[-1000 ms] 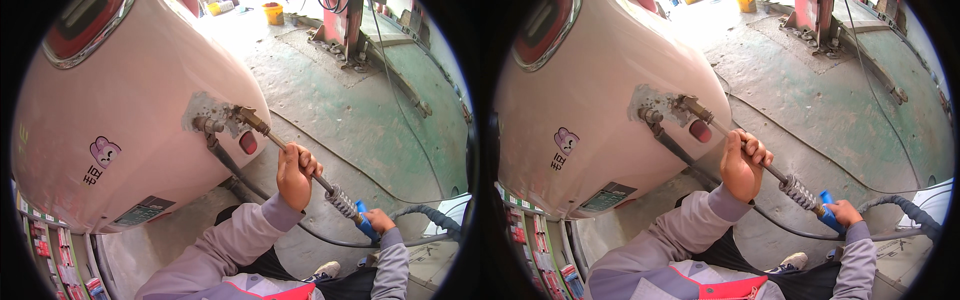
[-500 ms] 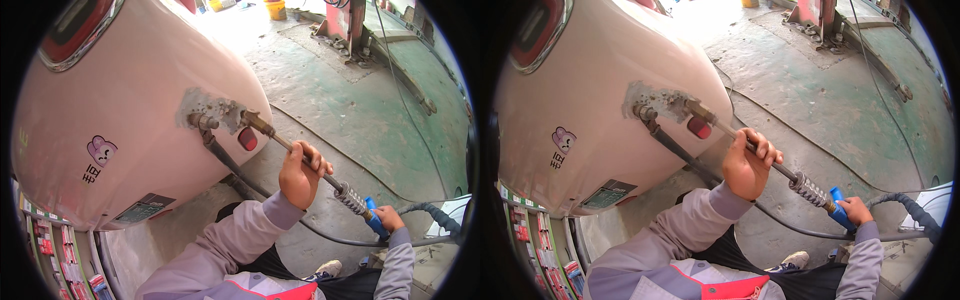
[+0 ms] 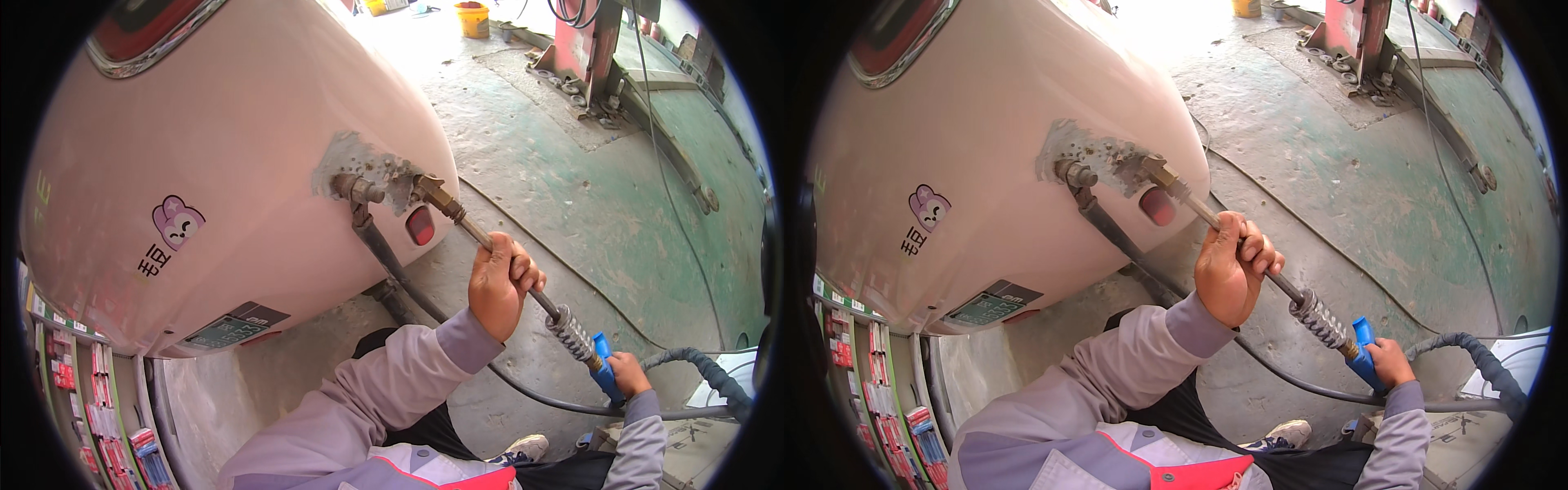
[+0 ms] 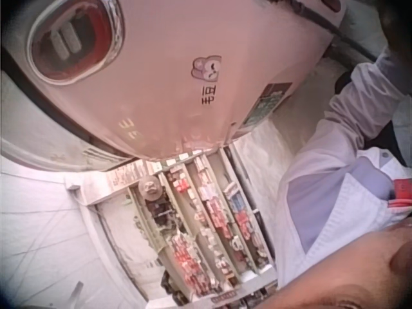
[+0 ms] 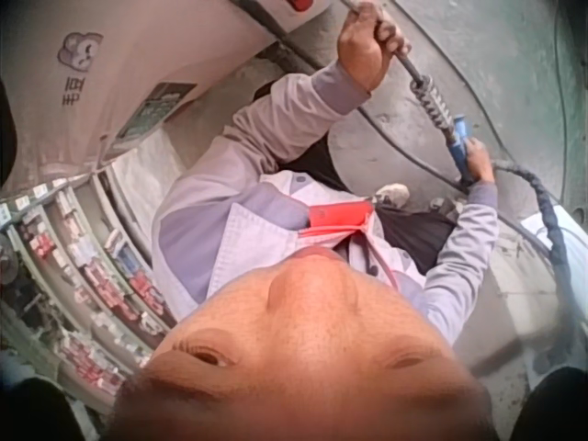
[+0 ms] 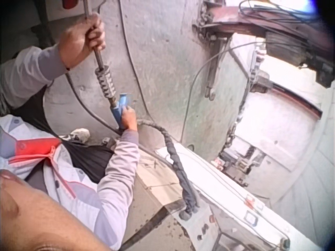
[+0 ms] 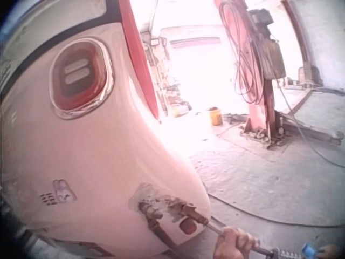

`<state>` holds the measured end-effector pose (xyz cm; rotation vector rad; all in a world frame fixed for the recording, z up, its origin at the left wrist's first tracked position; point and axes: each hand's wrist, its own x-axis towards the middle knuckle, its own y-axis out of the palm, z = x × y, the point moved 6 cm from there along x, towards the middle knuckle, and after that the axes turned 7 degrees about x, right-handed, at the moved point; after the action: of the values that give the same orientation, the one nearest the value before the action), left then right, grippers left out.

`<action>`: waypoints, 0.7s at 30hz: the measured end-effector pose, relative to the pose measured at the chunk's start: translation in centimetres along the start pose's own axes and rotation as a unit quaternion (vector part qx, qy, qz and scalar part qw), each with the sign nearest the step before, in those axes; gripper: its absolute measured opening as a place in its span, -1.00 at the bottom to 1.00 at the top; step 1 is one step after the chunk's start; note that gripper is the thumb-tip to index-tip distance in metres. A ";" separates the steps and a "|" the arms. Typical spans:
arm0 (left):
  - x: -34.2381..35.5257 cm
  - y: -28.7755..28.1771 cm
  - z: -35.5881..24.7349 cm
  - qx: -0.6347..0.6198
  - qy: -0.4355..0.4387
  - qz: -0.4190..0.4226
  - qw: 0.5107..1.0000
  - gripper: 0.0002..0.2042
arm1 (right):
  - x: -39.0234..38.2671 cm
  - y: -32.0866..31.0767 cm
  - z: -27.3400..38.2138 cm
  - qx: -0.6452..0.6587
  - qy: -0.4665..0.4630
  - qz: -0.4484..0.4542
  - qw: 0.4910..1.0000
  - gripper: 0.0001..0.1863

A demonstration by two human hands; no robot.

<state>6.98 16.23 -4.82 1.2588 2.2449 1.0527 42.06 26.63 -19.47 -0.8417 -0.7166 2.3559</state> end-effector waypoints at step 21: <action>0.5 0.2 -0.6 -0.001 -0.008 0.028 1.000 -0.70 | 0.2 0.6 0.6 -0.118 -0.152 0.036 0.981 -0.92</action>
<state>6.51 16.46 -4.27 1.3329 2.2086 1.0605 41.28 26.12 -19.54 -0.6149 -1.1252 2.5285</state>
